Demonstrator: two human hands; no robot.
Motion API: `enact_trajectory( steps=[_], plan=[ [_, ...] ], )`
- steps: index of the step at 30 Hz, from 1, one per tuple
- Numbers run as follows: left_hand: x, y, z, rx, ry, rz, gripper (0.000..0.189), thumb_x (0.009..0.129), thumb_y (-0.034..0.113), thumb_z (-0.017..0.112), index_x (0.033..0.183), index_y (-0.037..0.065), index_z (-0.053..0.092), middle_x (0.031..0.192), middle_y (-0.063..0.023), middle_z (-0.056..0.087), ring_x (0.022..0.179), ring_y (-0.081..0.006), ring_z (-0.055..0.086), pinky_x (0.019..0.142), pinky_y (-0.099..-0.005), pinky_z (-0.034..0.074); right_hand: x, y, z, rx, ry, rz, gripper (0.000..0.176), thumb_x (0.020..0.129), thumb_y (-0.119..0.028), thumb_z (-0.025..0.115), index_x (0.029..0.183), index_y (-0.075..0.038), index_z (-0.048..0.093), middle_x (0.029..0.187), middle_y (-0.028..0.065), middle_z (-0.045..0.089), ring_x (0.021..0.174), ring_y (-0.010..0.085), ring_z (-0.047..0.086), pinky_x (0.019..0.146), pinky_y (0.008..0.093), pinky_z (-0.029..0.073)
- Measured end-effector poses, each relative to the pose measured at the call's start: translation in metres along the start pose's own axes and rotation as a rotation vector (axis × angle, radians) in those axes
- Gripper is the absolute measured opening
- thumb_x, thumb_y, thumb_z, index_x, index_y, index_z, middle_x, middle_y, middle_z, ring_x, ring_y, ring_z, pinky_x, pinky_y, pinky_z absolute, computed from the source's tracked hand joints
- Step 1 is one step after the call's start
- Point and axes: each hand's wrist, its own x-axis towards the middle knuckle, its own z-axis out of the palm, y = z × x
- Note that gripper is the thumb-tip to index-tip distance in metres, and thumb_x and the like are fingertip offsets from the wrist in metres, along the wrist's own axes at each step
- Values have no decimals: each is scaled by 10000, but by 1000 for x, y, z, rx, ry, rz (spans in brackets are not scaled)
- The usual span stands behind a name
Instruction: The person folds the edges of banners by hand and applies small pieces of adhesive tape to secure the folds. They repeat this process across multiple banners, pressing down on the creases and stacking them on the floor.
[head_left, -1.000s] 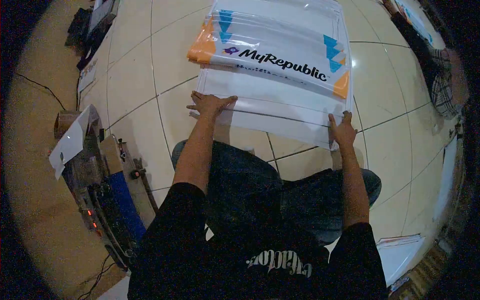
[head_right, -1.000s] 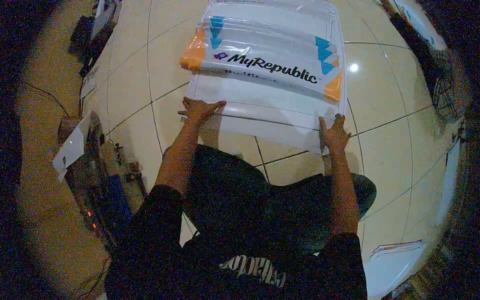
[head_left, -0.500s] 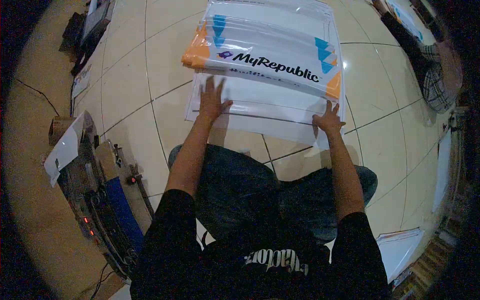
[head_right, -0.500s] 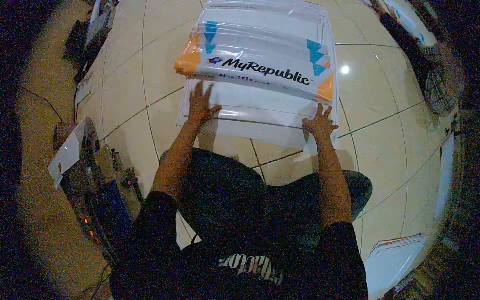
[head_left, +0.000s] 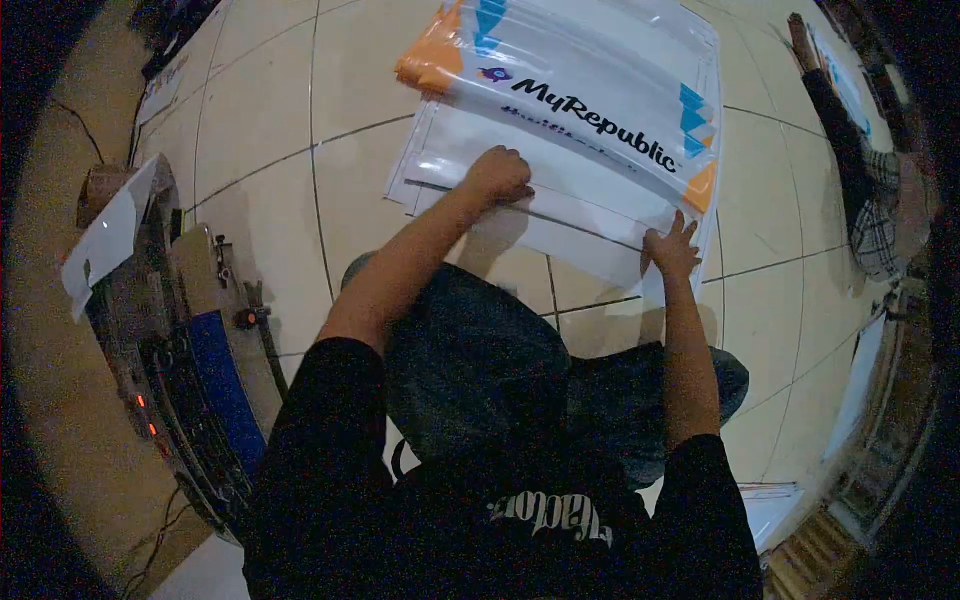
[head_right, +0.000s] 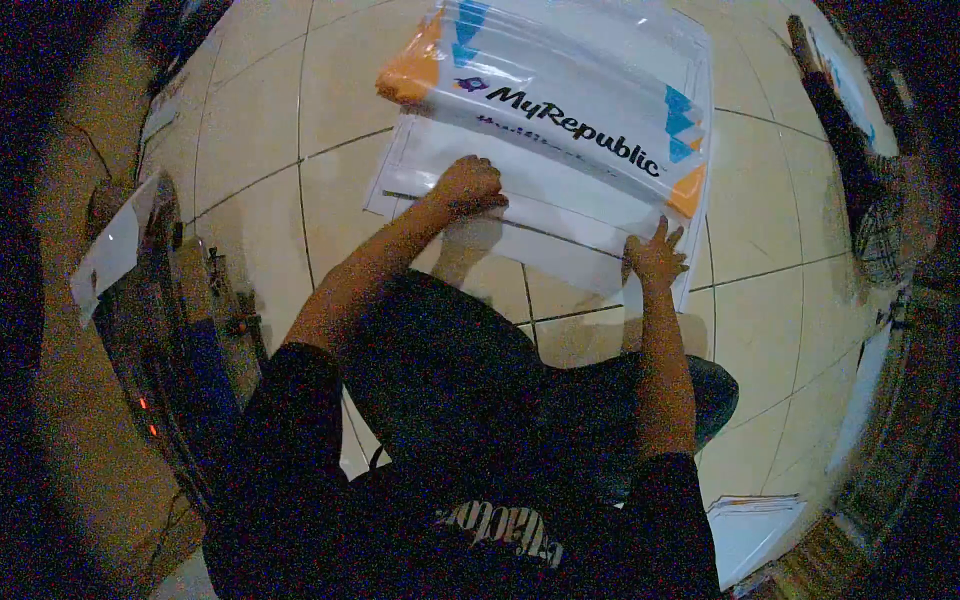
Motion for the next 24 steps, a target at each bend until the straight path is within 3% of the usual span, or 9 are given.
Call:
enact_trajectory(
  steps=[2,3,5,7,8,12,16,21,24],
  plan=[
    [5,17,4,26,57,-118,288,721,353,685,692,68,660,770,-116,644,854,-289,614,765,-411,471,-4,-8,-6,-9,-19,86,881,737,-468,591,1466,-190,180,1521,180,137,1267,564,278,983,723,187],
    [7,21,5,61,87,-166,141,711,232,696,749,96,688,790,-106,671,793,-261,643,722,-404,479,-10,-12,-9,-16,-17,84,881,737,-468,591,1466,-190,180,1521,180,137,1267,564,278,983,723,187],
    [6,28,9,30,142,-232,119,713,208,683,749,95,686,778,-107,671,772,-261,646,718,-403,476,-29,-21,-13,-161,311,-77,806,768,-353,620,1454,-170,237,1506,188,191,1316,465,285,1011,685,199],
    [8,31,7,7,197,-295,98,715,185,670,749,93,684,767,-107,671,750,-261,649,713,-402,474,-40,-22,17,151,296,-518,713,798,-239,613,1428,-112,302,1466,206,281,1325,368,329,1065,579,228],
    [9,35,7,-12,158,-343,132,720,209,672,774,89,665,777,-112,660,775,-278,644,726,-419,482,-60,-26,41,319,90,-660,637,827,-209,581,1398,-61,340,1414,219,365,1306,345,360,1095,457,249],
    [11,37,23,-61,184,-391,113,739,185,634,785,83,642,786,-134,642,766,-310,643,712,-449,506,-147,-87,56,496,-325,-1065,623,751,-192,661,1310,-29,440,1337,208,451,1248,369,416,1060,424,326],
    [9,43,22,-27,167,-401,112,736,180,614,770,77,645,772,-147,635,739,-320,642,676,-453,518,-163,-119,52,594,-213,-1092,582,725,-118,673,1267,-38,475,1262,180,513,1195,346,465,1017,423,371],
    [11,64,-19,-72,-10,-527,149,747,205,670,788,63,689,817,-143,671,780,-282,674,703,-393,537,-152,-131,63,459,-436,-1131,539,676,-81,673,1199,-59,545,1205,159,534,1141,334,495,986,423,398],
    [16,68,-15,-66,3,-567,162,752,215,672,792,58,686,811,-127,661,784,-293,664,727,-389,529,-160,-114,47,688,-205,-1095,500,731,-52,601,1225,-83,532,1216,181,534,1113,363,516,971,412,413]
  ],
)
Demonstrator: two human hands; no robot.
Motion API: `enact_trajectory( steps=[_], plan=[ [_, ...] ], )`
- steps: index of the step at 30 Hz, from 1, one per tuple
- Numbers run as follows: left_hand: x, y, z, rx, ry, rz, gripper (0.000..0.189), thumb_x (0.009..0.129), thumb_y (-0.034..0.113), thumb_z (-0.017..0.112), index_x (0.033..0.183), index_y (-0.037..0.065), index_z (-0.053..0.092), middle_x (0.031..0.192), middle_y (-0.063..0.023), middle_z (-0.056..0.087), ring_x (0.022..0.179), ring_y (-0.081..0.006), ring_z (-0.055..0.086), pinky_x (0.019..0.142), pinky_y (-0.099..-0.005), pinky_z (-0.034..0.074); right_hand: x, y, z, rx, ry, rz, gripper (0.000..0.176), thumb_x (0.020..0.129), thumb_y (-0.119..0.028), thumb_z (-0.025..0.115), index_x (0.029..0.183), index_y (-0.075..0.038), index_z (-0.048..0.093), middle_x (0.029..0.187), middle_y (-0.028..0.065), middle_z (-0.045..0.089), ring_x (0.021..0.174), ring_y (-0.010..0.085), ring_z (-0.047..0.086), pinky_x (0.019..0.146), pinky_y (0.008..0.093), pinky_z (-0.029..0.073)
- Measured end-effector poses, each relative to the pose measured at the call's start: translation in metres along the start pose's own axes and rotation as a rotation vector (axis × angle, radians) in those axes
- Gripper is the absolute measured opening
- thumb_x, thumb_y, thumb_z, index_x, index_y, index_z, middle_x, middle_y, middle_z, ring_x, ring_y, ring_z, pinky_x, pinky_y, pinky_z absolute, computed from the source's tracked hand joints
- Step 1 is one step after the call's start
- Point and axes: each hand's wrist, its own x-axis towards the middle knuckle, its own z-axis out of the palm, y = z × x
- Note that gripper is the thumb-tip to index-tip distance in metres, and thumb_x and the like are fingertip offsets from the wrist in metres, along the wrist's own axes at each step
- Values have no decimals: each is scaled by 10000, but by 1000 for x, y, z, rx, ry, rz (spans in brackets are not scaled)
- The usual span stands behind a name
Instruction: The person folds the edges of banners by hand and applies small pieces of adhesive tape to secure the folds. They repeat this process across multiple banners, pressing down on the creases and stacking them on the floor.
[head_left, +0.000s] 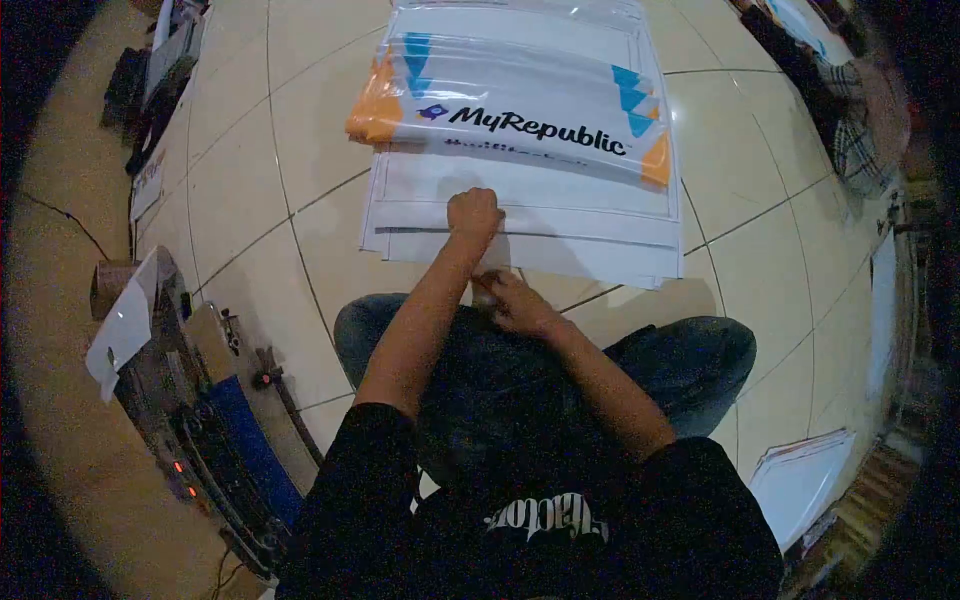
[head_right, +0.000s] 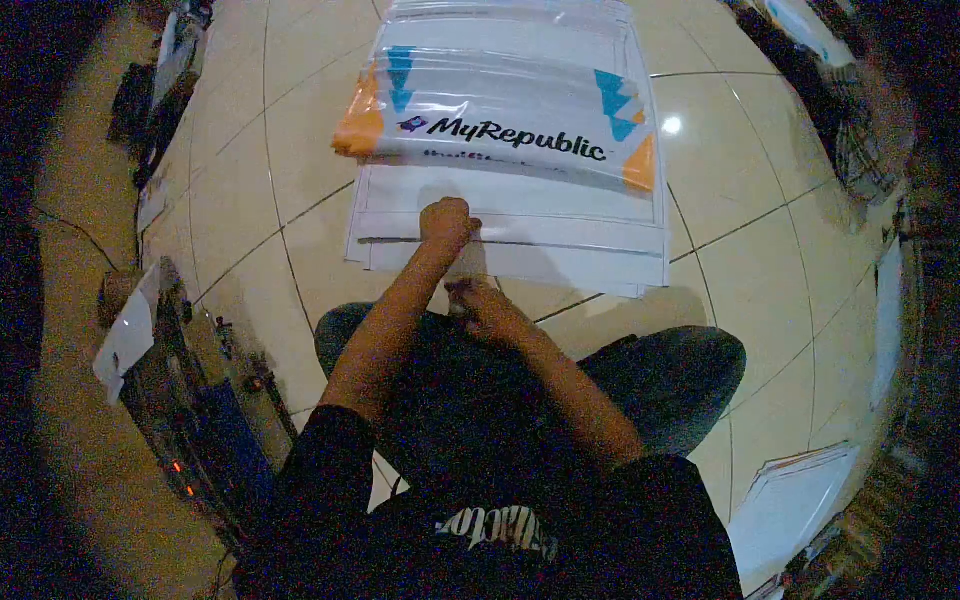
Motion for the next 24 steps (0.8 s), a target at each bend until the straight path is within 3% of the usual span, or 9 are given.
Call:
enact_trajectory(
  steps=[3,5,6,7,10,12,16,20,24],
  plan=[
    [5,-4,20,1,79,95,155,736,201,679,792,56,681,835,-115,644,807,-294,649,734,-394,523,-6,21,-34,-19,176,263,436,754,-6,555,1187,-60,547,1194,178,545,1123,362,511,976,405,409],
    [8,-6,27,-9,142,160,150,729,192,680,802,61,680,855,-111,636,819,-293,643,726,-404,521,-20,69,-67,-127,374,205,377,775,0,527,1149,-39,556,1162,191,556,1094,365,519,952,419,419],
    [9,-6,29,-27,206,221,148,721,183,680,811,66,678,875,-107,629,831,-291,636,719,-413,518,-19,53,-98,-168,444,346,354,792,-18,509,1142,-36,557,1146,193,562,1040,365,536,913,430,433],
    [10,-7,30,-22,205,226,148,721,183,680,811,66,678,875,-107,629,831,-291,636,719,-413,518,-19,104,-103,-435,476,280,337,805,-61,509,1136,-44,565,1123,198,571,989,367,547,883,434,439],
    [11,-7,25,-40,141,249,138,713,161,675,825,81,676,892,-105,618,839,-287,631,724,-422,516,-31,112,-142,-610,466,343,421,799,-164,578,1210,-90,520,1226,152,529,1132,337,484,944,481,384],
    [9,-6,13,-46,-24,205,168,715,172,655,856,84,674,942,-142,620,872,-325,622,763,-426,513,-36,109,-160,-750,288,433,465,796,-231,623,1236,-139,502,1268,127,505,1186,314,449,964,507,354],
    [12,-6,14,-22,-31,200,151,713,152,652,841,73,669,920,-138,609,869,-325,618,751,-432,514,-29,107,-198,-617,-63,640,409,783,-269,666,1155,-158,537,1230,121,531,1051,303,545,921,517,368],
    [24,-12,27,-55,4,268,159,716,152,673,839,52,660,885,-133,608,852,-327,620,749,-435,515,-36,153,-197,-364,48,481,355,766,-263,681,1057,-106,553,1107,128,557,979,321,571,822,499,440],
    [23,-10,23,-97,-40,220,171,715,144,673,849,40,653,896,-152,606,882,-343,612,772,-446,513,-27,142,-198,-506,-44,467,365,762,-258,678,1057,-93,539,1063,137,553,968,338,567,801,489,461]
  ],
)
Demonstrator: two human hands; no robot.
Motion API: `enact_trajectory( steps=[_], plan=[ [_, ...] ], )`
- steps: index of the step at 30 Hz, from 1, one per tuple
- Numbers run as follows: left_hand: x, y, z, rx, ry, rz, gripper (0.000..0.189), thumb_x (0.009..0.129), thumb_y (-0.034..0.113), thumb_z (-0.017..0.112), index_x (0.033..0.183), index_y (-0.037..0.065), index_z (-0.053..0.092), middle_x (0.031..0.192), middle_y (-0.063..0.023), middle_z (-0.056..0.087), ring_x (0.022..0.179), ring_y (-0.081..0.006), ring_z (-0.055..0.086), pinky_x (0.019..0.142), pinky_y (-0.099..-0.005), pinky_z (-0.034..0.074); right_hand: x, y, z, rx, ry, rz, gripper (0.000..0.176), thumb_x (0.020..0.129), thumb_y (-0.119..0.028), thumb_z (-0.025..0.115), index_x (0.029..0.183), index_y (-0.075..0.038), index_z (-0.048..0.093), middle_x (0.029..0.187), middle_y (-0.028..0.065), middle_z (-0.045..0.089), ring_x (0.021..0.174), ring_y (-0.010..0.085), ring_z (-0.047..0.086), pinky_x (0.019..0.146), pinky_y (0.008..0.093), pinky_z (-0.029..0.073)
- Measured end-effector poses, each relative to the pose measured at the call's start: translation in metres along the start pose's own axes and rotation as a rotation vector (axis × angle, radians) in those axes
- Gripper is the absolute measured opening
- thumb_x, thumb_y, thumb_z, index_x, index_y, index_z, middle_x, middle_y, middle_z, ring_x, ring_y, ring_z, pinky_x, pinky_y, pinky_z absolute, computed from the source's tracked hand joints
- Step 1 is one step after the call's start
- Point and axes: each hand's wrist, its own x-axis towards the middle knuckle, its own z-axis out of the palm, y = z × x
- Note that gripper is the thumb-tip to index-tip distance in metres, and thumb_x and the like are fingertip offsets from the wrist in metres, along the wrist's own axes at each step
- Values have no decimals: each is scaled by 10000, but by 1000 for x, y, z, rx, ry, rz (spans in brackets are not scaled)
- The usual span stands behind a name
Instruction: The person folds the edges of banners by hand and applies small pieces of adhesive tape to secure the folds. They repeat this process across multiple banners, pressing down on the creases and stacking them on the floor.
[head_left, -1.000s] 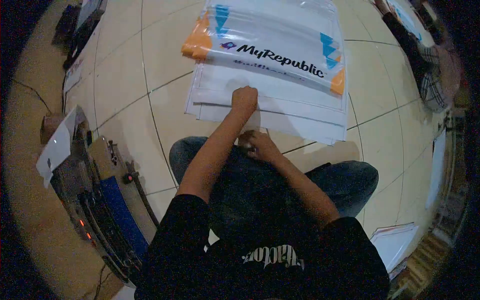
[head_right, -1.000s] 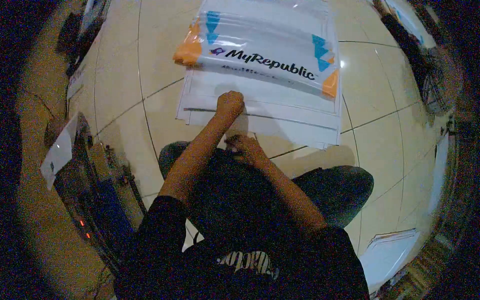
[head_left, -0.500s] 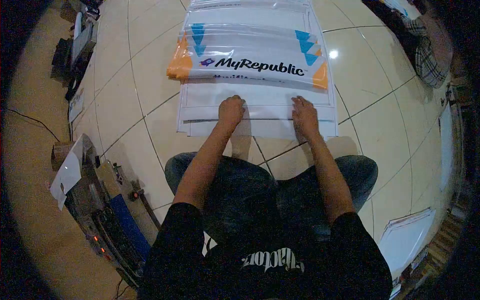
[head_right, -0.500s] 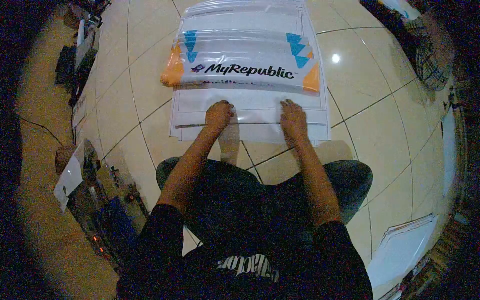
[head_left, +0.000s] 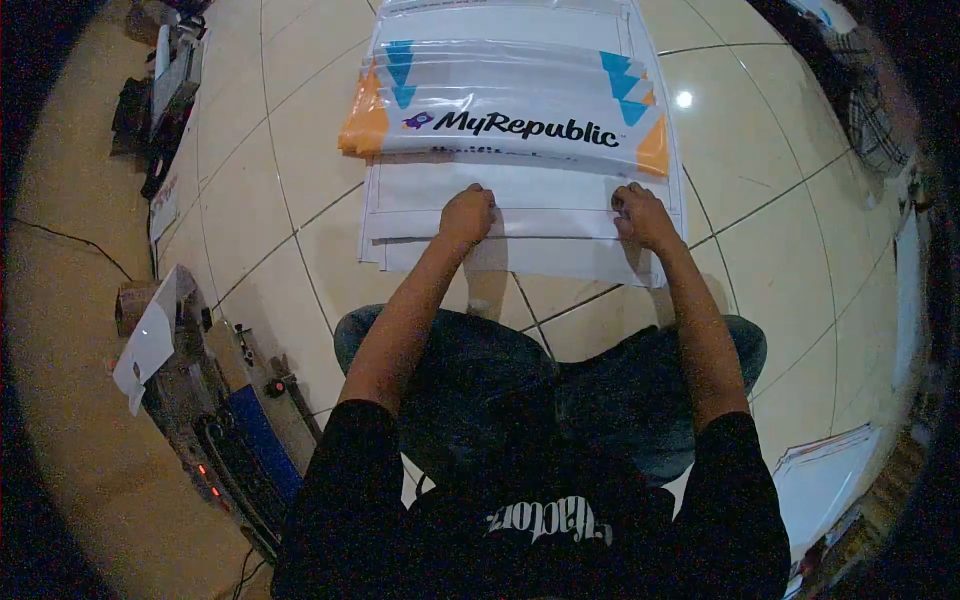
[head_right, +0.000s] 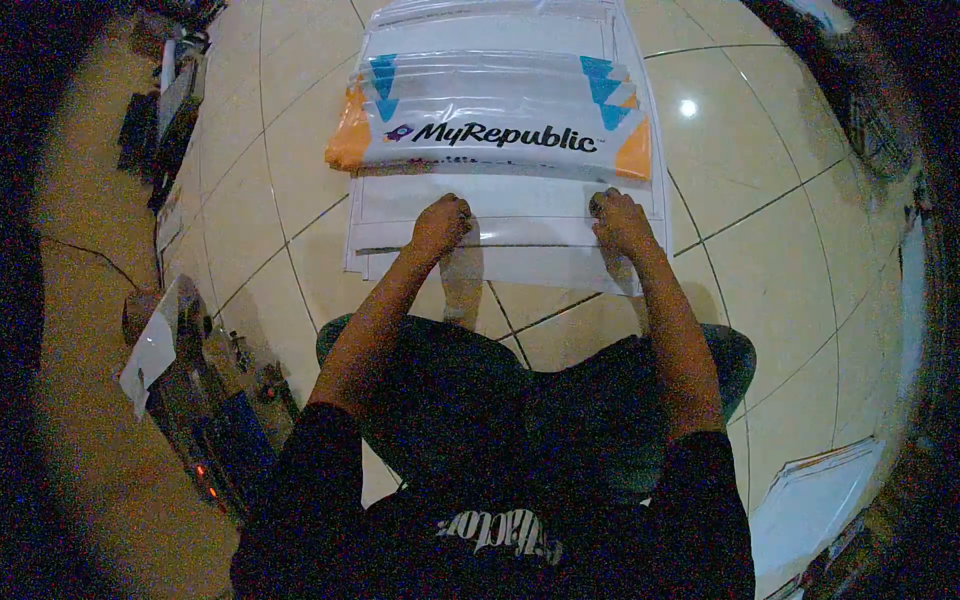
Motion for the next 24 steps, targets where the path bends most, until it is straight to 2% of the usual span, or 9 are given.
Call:
enact_trajectory(
  steps=[2,5,6,9,14,18,20,21,24],
  plan=[
    [2,1,0,41,3,-2,168,713,140,675,847,41,653,895,-151,606,885,-339,612,768,-442,514,1,-17,6,-47,165,-52,363,756,-260,672,1043,-84,540,1069,138,551,962,353,565,810,499,461],
    [3,-2,3,83,15,29,166,710,143,677,842,44,655,886,-149,610,880,-332,613,759,-437,514,16,-60,25,-47,227,-131,347,753,-259,666,1031,-88,549,1061,136,561,959,367,565,816,498,463],
    [3,-2,2,79,27,50,168,710,151,678,841,47,656,880,-147,613,872,-328,614,753,-434,514,25,-76,23,-39,142,-115,342,746,-246,661,1034,-94,558,1052,131,575,959,357,571,808,503,462],
    [4,-1,1,151,2,37,165,720,198,659,830,74,658,909,-157,619,866,-327,609,752,-445,504,37,-107,26,5,135,-106,287,747,-228,641,991,-91,573,993,130,597,959,346,576,797,502,463],
    [8,-5,-2,78,-38,53,182,721,197,660,874,98,651,878,-128,643,869,-323,602,766,-443,493,59,-112,43,69,123,-160,166,768,-182,607,901,-84,591,894,129,614,936,324,584,761,485,466],
    [5,-12,-2,-41,-36,169,243,744,190,644,984,157,652,884,-114,644,875,-318,598,758,-437,492,50,-113,37,49,96,-175,128,778,-128,588,899,-87,584,934,124,607,912,318,583,769,483,454],
    [3,-14,-2,-21,-26,216,252,750,175,631,1001,172,653,898,-110,640,877,-313,598,763,-429,495,39,-119,37,17,239,-254,135,794,-91,562,926,-85,588,974,119,596,924,327,574,788,482,452],
    [3,-15,-2,4,-13,273,266,756,159,618,1018,188,654,913,-106,636,878,-307,598,768,-420,498,33,-123,41,16,235,-257,135,794,-91,562,926,-85,588,974,119,596,924,327,574,788,482,452],
    [8,-18,-1,91,-13,394,295,759,125,586,1039,191,652,952,-94,621,879,-296,598,793,-398,503,2,-139,63,144,127,-347,257,800,-96,572,1056,-88,588,1061,134,580,984,342,553,841,451,448]
  ],
)
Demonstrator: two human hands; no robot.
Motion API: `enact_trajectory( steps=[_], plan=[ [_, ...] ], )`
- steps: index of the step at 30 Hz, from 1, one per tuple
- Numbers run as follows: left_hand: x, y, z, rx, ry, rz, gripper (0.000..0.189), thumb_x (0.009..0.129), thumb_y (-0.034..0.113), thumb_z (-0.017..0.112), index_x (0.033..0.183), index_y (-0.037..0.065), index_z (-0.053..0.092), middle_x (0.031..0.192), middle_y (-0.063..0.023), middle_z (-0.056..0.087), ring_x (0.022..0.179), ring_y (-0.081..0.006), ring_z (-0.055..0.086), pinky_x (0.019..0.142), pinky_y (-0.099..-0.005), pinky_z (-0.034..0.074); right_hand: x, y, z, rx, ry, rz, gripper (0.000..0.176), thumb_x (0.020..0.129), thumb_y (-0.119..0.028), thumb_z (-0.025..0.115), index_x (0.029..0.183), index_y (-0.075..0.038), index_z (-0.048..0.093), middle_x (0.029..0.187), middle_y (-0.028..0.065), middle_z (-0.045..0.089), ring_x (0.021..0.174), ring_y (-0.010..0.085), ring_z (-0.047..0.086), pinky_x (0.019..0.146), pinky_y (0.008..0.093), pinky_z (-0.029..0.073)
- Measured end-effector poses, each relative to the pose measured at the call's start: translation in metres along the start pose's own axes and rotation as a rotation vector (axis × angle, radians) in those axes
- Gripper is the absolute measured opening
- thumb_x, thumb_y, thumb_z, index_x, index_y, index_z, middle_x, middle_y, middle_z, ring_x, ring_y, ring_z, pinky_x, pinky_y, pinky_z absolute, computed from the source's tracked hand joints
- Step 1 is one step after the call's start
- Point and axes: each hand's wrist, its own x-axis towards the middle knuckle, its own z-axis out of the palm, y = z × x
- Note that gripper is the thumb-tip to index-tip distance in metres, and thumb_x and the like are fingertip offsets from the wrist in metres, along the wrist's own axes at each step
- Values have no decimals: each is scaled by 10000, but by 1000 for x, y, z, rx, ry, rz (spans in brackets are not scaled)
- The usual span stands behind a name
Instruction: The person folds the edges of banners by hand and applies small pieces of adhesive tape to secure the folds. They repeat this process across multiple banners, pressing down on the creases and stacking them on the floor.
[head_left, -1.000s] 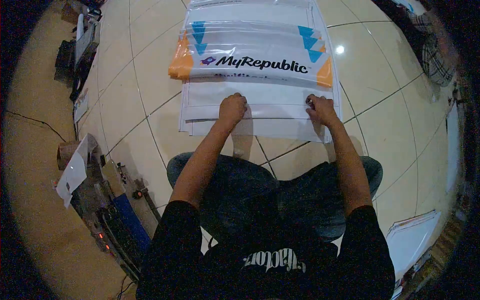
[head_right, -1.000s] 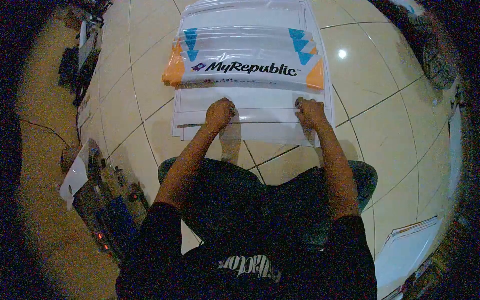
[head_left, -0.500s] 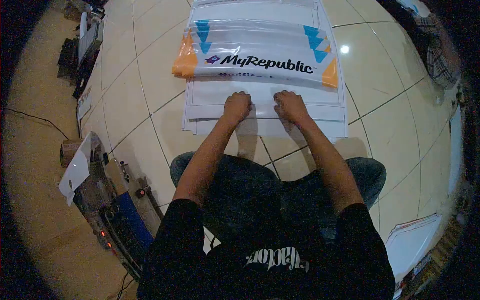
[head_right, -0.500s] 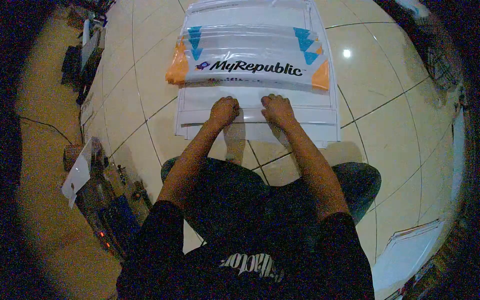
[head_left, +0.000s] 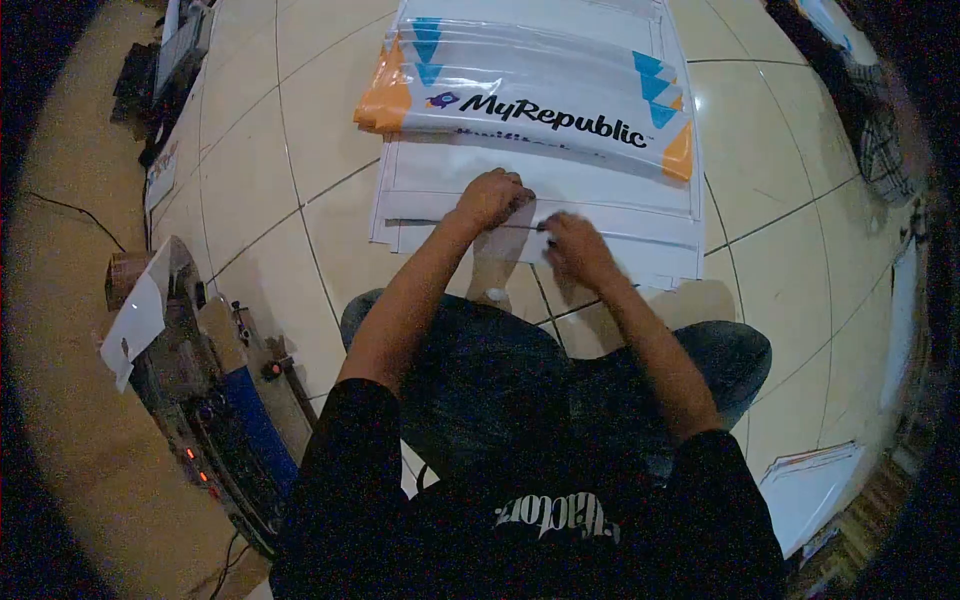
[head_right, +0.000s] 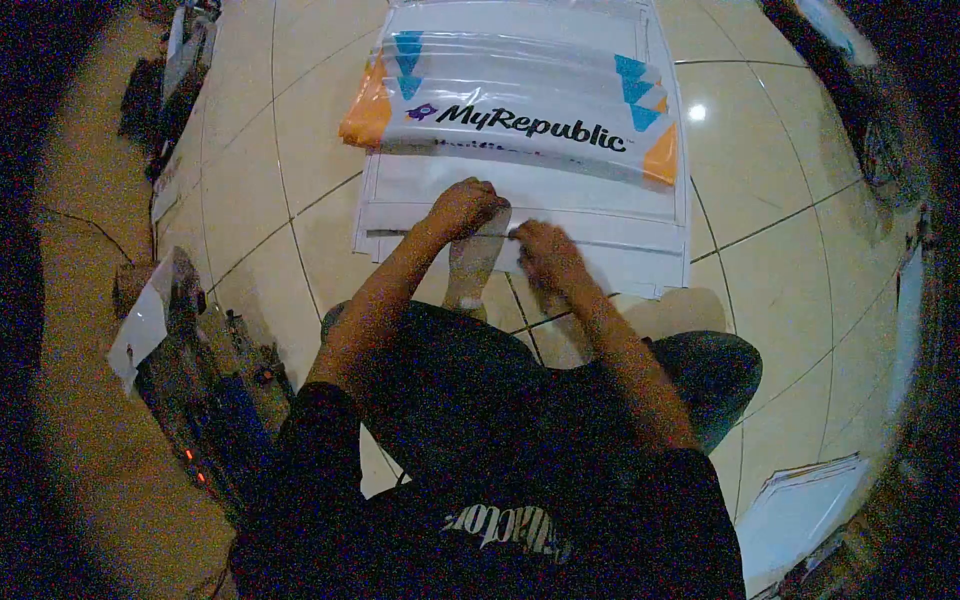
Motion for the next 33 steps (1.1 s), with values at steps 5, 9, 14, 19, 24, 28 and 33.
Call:
enact_trajectory(
  steps=[5,9,14,19,24,28,33],
  plan=[
    [7,-2,-6,8,12,121,302,763,79,578,1012,210,685,957,-49,617,912,-261,580,816,-367,500,-30,-51,18,100,-193,-39,450,777,-163,633,1211,-90,541,1165,148,564,1025,333,544,893,454,426],
    [12,-5,-3,20,-20,202,336,762,80,580,1047,227,680,974,-45,605,925,-244,575,825,-351,503,-28,-65,28,96,-255,-57,675,705,-232,723,1321,-183,453,1284,111,494,1138,320,464,929,490,376],
    [0,2,-14,19,-18,163,345,773,98,589,1064,262,677,938,-46,587,899,-232,568,796,-341,505,-21,-75,44,71,-328,-36,681,684,-255,748,1307,-271,474,1293,43,503,1157,291,457,929,494,345],
    [-8,9,-18,55,-97,105,335,790,131,596,1069,300,674,922,-49,567,882,-233,562,758,-335,499,-23,-72,72,50,-275,-133,522,710,-220,742,1202,-223,570,1262,39,534,1142,255,490,967,469,328],
    [-10,3,5,12,167,46,292,802,172,613,1087,216,655,982,-77,580,899,-259,575,780,-381,488,-28,-58,59,597,-1,98,373,783,-198,686,1139,-140,594,1119,86,608,1041,272,563,913,412,419],
    [-10,10,-8,-7,96,-225,223,796,186,626,1017,162,647,998,-82,591,928,-290,578,801,-405,480,-27,-36,-4,752,182,440,244,836,-178,639,1064,-92,624,1060,122,629,981,250,594,833,370,485],
    [-4,14,-2,-41,15,-246,98,798,140,574,860,106,643,894,-117,606,867,-315,596,770,-430,492,-34,-5,-32,309,223,77,286,727,-129,696,1011,-115,660,977,90,618,902,280,587,792,364,490]
  ],
)
